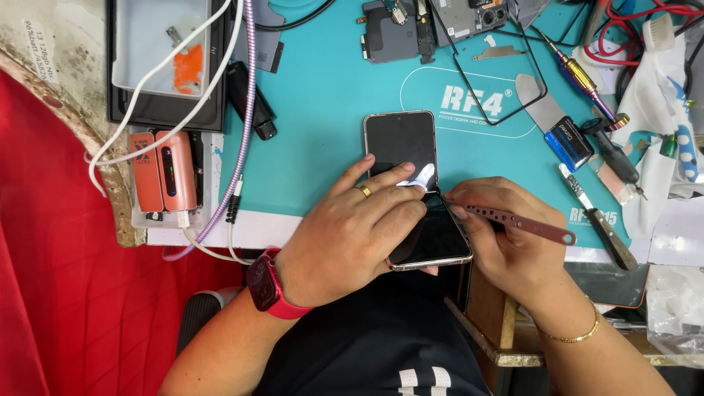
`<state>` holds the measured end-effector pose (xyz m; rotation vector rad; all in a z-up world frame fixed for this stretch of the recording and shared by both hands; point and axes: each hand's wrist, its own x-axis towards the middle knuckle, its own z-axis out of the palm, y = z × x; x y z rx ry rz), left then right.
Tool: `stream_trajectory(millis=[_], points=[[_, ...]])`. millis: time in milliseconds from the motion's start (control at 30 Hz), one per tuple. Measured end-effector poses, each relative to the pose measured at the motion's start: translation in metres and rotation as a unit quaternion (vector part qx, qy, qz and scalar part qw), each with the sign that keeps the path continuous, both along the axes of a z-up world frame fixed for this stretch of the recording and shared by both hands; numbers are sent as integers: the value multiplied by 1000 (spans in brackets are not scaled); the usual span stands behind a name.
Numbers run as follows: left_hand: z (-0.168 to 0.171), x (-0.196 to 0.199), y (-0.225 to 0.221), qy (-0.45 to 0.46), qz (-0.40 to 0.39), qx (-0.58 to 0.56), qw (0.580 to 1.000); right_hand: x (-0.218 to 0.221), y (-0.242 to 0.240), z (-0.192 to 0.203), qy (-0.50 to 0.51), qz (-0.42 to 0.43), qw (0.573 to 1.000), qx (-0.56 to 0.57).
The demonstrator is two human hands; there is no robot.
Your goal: The person disassembles a smartphone on a workbench, using a metal prying tool to separate the screen and tweezers to remove internal components. They detach the battery and other parts, placing them on the mat.
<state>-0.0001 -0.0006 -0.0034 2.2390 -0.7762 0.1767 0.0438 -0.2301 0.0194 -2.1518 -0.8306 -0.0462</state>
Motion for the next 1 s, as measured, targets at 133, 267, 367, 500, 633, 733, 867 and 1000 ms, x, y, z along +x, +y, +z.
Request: stream_trajectory(millis=[133,267,367,500,633,733,867,1000], points=[[0,-1,0,5,-4,8,1000,0,-2,-1,20,-13,999,34],[4,-2,2,-11,-4,19,1000,-2,-11,-6,85,-69,988,105],[8,-5,0,-47,14,32,998,-5,-39,8,125,-179,975,31],[13,-4,-2,-87,31,38,995,2,-79,31,144,-242,945,-167],[14,-5,-3,-82,32,50,995,-2,-101,25,106,-229,842,-476],[13,-6,-5,-85,28,47,995,-7,-95,32,2,-230,811,-538],[11,-7,-3,-65,11,51,996,5,-54,35,-144,-113,933,-309],[13,-10,-3,-57,12,67,996,18,-3,35,-56,-32,970,-236]])
